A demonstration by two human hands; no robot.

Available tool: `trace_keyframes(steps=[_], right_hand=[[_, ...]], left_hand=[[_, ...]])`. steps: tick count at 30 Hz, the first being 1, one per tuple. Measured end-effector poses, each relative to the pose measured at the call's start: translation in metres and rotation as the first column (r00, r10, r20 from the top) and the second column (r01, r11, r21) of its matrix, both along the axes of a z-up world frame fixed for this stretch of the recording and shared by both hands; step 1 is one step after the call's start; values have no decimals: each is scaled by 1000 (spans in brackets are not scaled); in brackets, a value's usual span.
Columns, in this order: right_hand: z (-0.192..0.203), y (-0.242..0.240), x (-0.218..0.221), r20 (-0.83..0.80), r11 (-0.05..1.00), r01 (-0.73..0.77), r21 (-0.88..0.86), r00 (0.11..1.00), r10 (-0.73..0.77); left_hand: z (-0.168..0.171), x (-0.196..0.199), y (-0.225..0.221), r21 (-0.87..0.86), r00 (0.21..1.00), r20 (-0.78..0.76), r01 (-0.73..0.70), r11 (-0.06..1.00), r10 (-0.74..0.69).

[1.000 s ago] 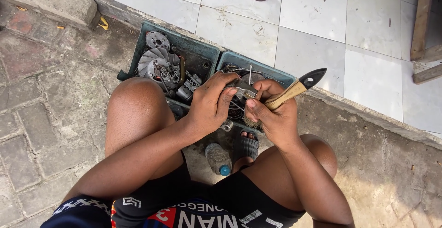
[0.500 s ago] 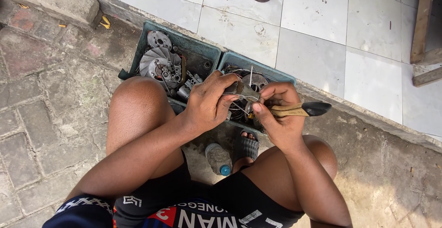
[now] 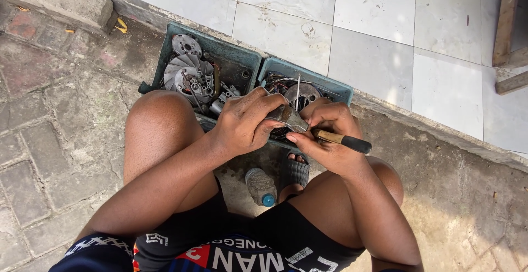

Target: Cleaning motorcycle brake shoes by scrubbing them with a brush and applying cleaning liquid.

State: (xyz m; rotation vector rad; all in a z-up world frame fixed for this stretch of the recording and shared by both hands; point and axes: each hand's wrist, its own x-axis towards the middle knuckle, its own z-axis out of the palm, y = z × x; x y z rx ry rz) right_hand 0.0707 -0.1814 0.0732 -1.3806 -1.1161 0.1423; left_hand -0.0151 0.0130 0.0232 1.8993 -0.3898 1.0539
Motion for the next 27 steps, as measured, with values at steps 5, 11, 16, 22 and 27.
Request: trace_keyframes(steps=[5, 11, 16, 22, 27], right_hand=[[3, 1, 0, 130, 998, 56, -30, 990, -51], [11, 2, -4, 314, 983, 181, -39, 936, -160], [13, 5, -7, 359, 972, 235, 10, 907, -223], [10, 3, -3, 383, 979, 201, 45, 901, -203], [6, 2, -1, 375, 975, 218, 46, 901, -219]], left_hand=[[1, 1, -1, -15, 999, -37, 19, 1000, -20], [16, -2, -3, -88, 993, -95, 57, 995, -65], [15, -1, -4, -168, 982, -130, 118, 979, -140], [15, -4, -3, -197, 963, -189, 153, 968, -191], [20, -2, -1, -196, 960, -193, 165, 967, -203]])
